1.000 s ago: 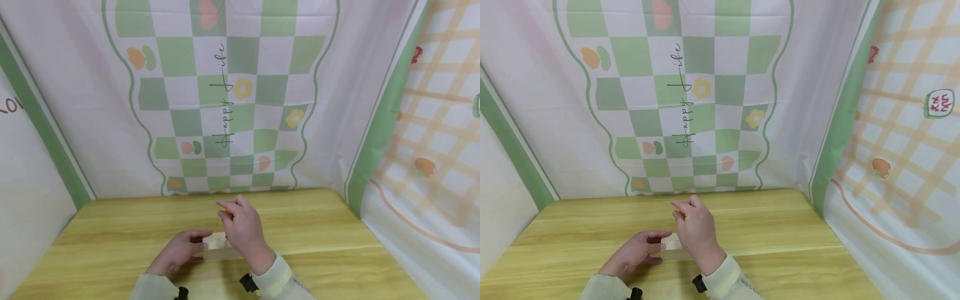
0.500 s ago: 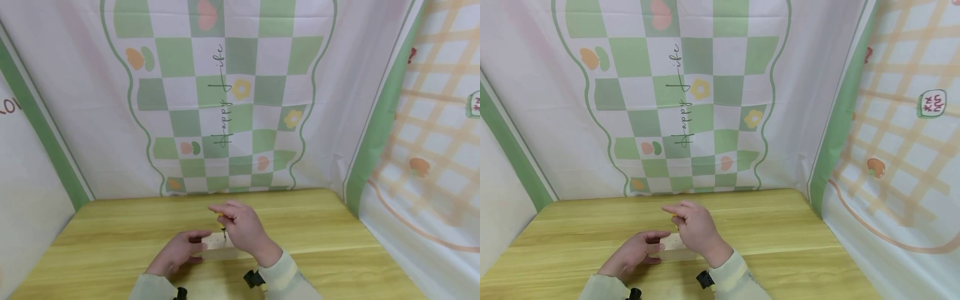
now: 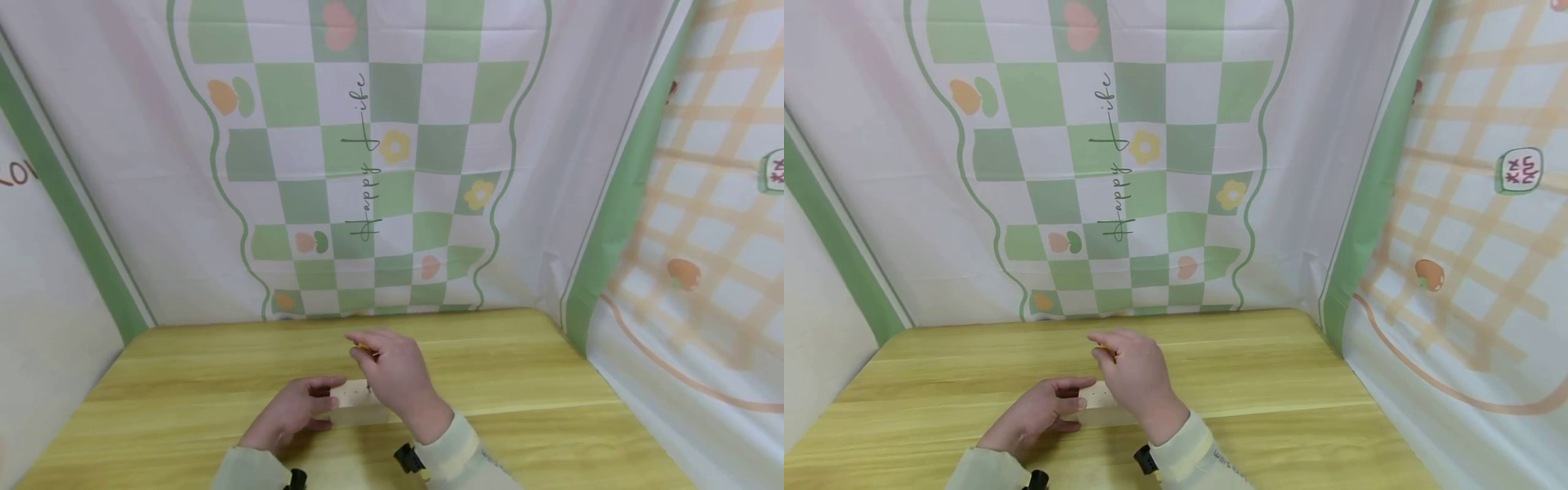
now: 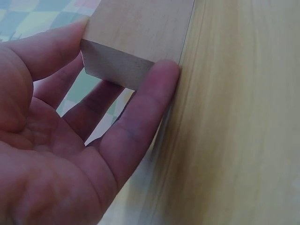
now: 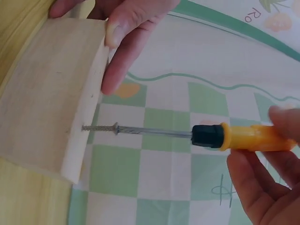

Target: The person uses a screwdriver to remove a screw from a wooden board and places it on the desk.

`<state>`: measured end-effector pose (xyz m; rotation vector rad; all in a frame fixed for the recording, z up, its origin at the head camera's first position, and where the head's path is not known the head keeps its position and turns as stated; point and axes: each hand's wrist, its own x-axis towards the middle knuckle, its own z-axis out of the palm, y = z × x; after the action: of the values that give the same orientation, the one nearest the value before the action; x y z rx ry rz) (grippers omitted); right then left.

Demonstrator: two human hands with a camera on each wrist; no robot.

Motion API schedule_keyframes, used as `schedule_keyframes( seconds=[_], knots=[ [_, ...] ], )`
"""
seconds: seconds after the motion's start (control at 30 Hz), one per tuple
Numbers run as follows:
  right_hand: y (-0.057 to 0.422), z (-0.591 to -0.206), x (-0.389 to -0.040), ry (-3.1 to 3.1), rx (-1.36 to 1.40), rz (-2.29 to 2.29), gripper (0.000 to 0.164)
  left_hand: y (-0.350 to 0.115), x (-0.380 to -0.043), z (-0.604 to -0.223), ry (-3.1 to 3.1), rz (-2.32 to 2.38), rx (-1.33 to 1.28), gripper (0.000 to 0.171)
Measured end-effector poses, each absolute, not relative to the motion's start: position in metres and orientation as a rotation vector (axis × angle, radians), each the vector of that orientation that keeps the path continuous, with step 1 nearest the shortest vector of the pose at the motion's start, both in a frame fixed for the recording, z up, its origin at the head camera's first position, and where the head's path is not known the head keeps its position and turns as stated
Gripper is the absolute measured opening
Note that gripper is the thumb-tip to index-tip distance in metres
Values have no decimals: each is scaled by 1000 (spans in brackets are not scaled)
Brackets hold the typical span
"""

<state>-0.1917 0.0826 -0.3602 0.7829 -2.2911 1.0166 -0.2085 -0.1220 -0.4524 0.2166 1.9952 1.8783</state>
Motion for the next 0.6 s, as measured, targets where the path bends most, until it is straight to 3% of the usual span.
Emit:
schedule_keyframes(
  seconds=[0.43, 0.6],
  knots=[
    [94, -357, -201, -2414, 993, 1098, 30, -122, -210, -450, 2010, 1868, 193, 44],
    [96, -364, -203, -2406, 906, 1155, 24, -122, -209, -452, 2029, 1855, 162, 44]
  ],
)
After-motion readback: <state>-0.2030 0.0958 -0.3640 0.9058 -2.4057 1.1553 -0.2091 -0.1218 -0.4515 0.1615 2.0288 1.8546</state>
